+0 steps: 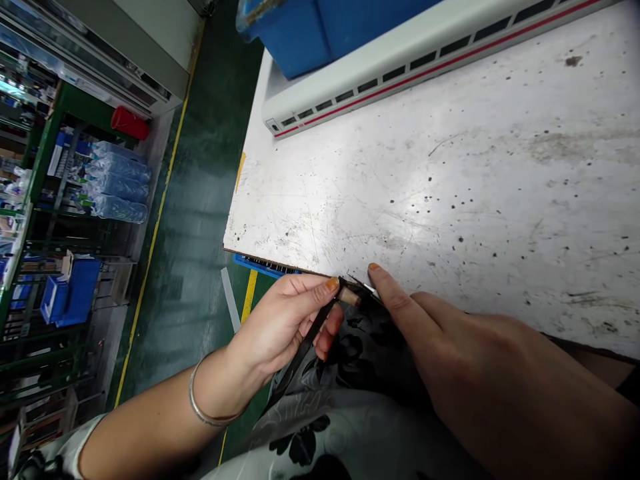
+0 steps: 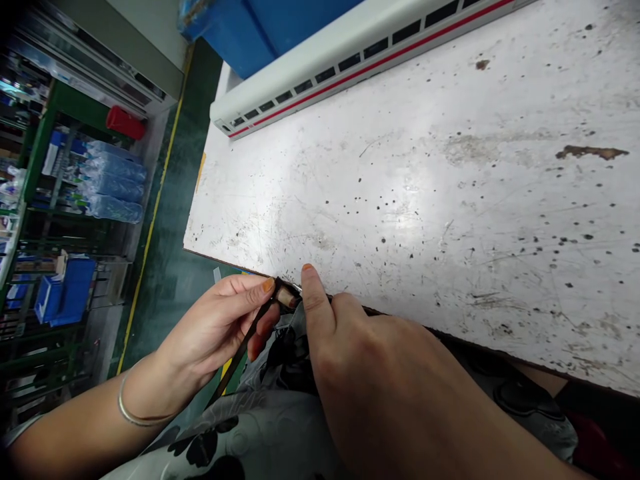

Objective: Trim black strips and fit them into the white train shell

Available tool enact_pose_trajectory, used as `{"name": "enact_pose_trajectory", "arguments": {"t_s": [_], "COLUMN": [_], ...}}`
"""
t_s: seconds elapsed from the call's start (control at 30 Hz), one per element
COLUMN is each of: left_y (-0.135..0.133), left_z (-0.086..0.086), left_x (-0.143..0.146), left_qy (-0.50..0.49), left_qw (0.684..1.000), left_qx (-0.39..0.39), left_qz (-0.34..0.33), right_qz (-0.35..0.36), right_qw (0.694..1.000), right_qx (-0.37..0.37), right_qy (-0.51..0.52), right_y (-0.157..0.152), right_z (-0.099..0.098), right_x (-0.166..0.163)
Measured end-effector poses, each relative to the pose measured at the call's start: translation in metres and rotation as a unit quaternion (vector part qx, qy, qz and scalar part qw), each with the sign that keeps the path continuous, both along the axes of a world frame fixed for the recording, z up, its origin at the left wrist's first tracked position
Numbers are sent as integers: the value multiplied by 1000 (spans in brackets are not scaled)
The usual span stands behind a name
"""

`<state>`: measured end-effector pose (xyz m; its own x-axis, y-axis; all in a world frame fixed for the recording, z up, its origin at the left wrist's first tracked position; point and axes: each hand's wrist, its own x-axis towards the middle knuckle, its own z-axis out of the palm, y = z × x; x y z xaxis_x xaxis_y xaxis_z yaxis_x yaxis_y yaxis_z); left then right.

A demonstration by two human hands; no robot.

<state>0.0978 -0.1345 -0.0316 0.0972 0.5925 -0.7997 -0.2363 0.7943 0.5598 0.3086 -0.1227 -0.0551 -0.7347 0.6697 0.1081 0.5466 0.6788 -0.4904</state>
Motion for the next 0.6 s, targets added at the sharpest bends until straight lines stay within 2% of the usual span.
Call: {"name": "enact_pose_trajectory", "arguments": {"t_s": [0.3,0.6], "left_y": [-3,-3], "left_z": [-3,-3], "left_x": [-3,-4], "left_qy": [-12,47], "left_qw": [1000,995], "left_qx": [-6,27], "left_qz": [-13,-86], "right_qz": [0,2], "right_qw": [1000,1000], "right_qx": [-5,3], "right_qy": [-5,-10], "right_y": [4,2], "right_z": [-1,-1], "right_x": [-3,-2]}}
